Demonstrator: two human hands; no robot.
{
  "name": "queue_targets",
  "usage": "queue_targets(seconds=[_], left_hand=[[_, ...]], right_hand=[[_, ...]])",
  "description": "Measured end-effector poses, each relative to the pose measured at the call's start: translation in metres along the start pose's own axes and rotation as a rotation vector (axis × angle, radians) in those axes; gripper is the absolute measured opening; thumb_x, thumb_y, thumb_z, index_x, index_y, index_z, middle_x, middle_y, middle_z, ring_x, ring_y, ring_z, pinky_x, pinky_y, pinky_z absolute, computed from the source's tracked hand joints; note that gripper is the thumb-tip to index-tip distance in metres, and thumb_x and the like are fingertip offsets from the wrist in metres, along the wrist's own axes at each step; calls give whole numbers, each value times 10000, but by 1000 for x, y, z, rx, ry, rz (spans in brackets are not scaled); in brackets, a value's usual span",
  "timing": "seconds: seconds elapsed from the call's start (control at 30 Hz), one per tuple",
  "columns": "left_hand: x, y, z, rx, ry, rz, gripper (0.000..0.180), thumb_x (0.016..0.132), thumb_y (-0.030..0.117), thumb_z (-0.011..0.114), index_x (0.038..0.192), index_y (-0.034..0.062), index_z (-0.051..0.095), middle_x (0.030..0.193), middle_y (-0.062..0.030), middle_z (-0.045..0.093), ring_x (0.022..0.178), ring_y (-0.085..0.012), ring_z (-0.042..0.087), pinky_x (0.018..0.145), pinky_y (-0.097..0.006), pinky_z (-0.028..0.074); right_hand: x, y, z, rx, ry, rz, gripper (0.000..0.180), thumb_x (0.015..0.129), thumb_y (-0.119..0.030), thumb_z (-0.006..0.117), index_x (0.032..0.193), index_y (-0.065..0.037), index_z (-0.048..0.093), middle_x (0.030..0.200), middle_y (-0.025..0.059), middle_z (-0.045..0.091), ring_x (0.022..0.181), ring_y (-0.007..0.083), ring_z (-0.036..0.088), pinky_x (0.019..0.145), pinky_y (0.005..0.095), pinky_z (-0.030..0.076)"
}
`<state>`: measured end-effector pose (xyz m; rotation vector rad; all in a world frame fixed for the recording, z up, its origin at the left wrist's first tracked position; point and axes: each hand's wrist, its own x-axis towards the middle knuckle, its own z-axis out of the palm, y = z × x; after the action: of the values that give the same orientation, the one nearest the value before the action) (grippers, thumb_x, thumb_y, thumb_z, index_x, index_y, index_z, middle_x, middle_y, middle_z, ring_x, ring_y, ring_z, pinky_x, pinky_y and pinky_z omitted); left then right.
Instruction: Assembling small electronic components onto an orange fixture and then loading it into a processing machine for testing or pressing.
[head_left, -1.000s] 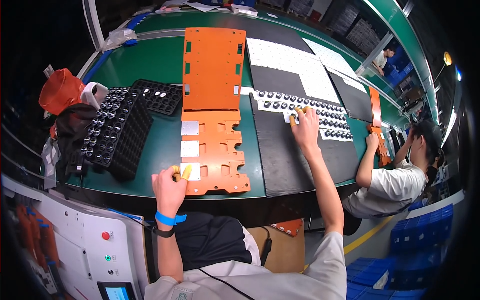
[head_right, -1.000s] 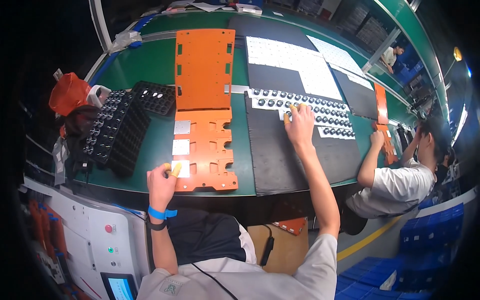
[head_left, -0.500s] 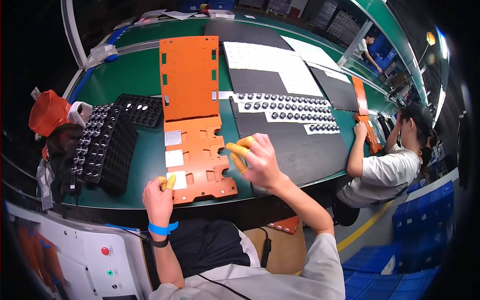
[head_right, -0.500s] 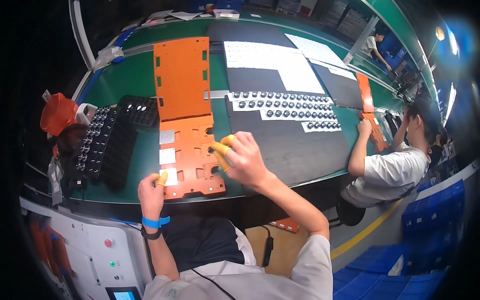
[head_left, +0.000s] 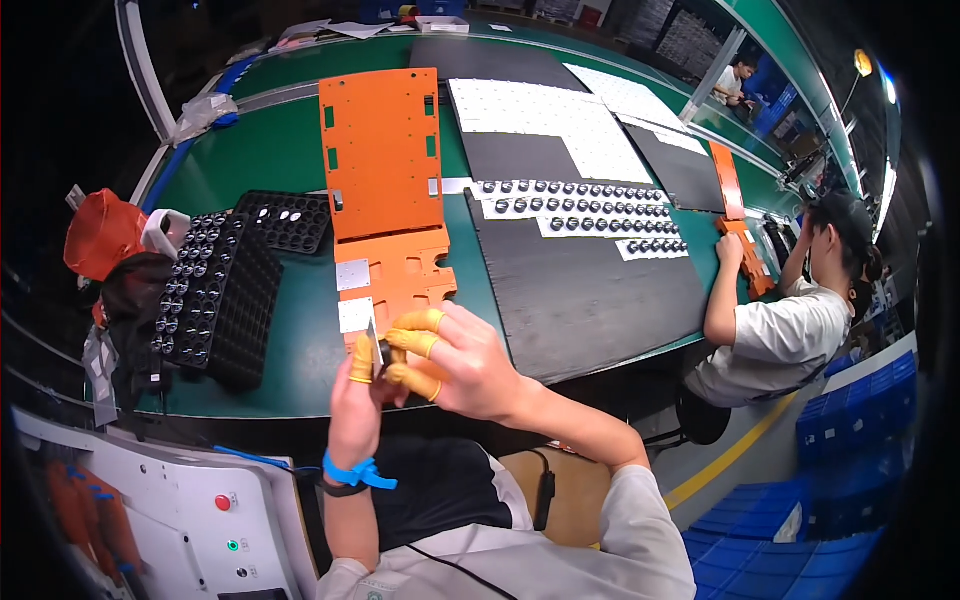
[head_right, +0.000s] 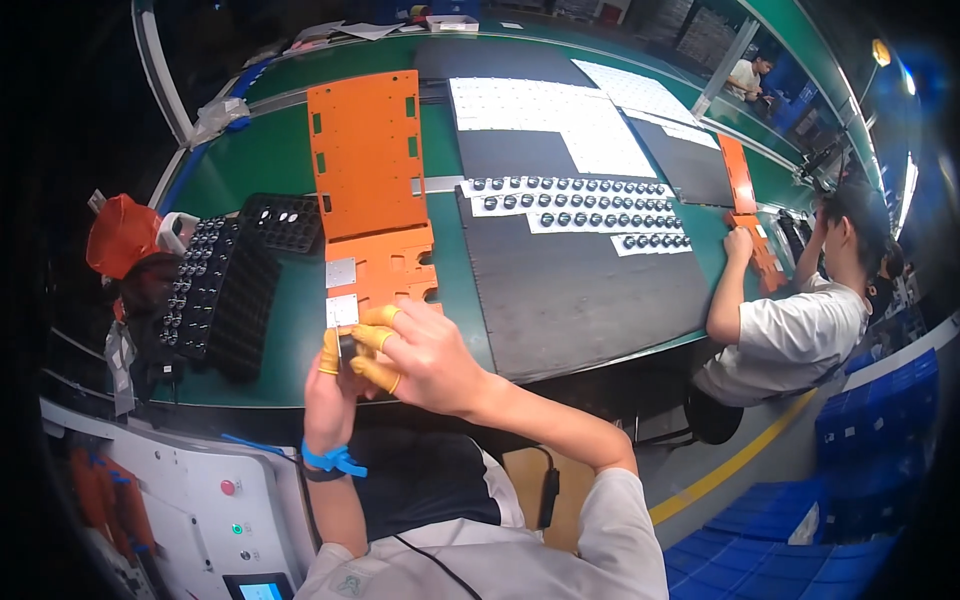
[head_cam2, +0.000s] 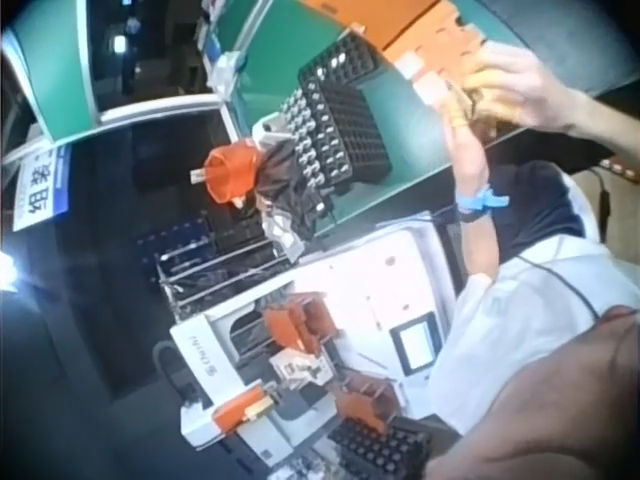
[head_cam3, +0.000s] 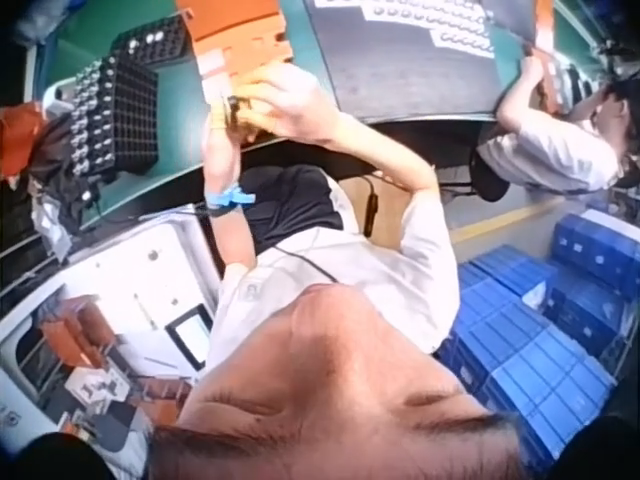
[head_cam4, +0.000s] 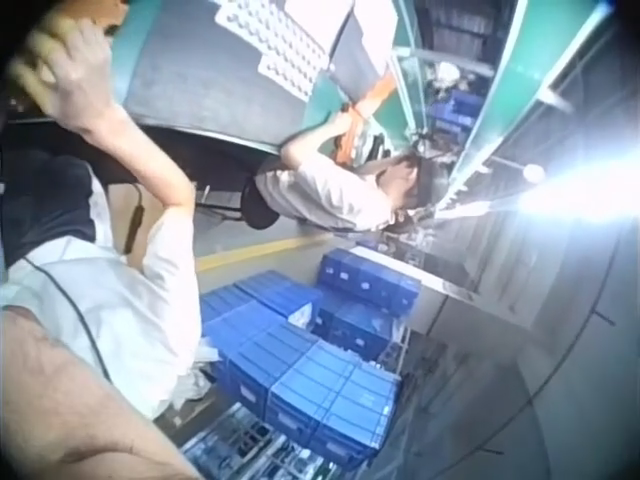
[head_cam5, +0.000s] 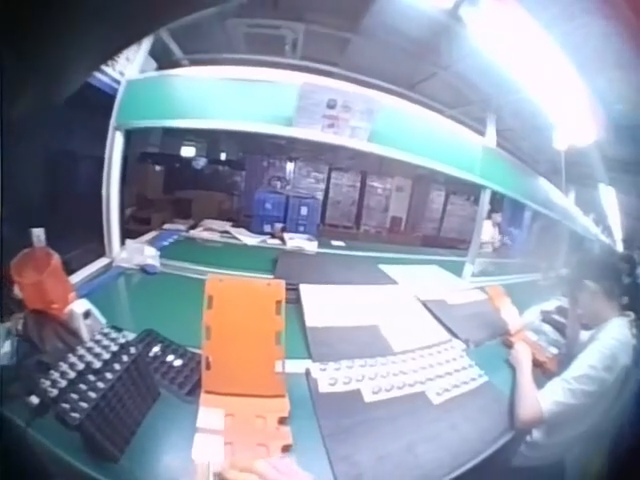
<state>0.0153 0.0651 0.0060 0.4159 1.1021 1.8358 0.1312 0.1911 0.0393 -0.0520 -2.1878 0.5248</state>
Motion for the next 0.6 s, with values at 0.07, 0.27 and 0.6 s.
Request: queue_targets(seconds=[0.07,0.27,0.6], left_hand=[[1,-8,2,67,-33,24,417,1103,388,411,1141,29,620,895,-32,637,714,-127,582,638,-275,473],[12,-29,6,235,-122,101,409,1116,376,351,1232,56,577,985,-34,648,766,-113,583,675,-281,483],[18,16,-8,652,64,396,238,1027,182,597,1180,8,653,863,-9,634,723,-70,497,666,-242,445]], right_hand=[[0,4,0,57,37,47,336,738,-87,831,1037,-32,689,1023,107,679,847,287,633,711,360,533],[-7,11,-14,294,-72,318,324,796,-35,751,1111,-10,680,1041,132,654,936,273,649,810,350,535],[-7,128,-60,-340,53,439,249,820,-38,730,1064,-42,681,1035,148,652,923,333,674,784,397,556]])
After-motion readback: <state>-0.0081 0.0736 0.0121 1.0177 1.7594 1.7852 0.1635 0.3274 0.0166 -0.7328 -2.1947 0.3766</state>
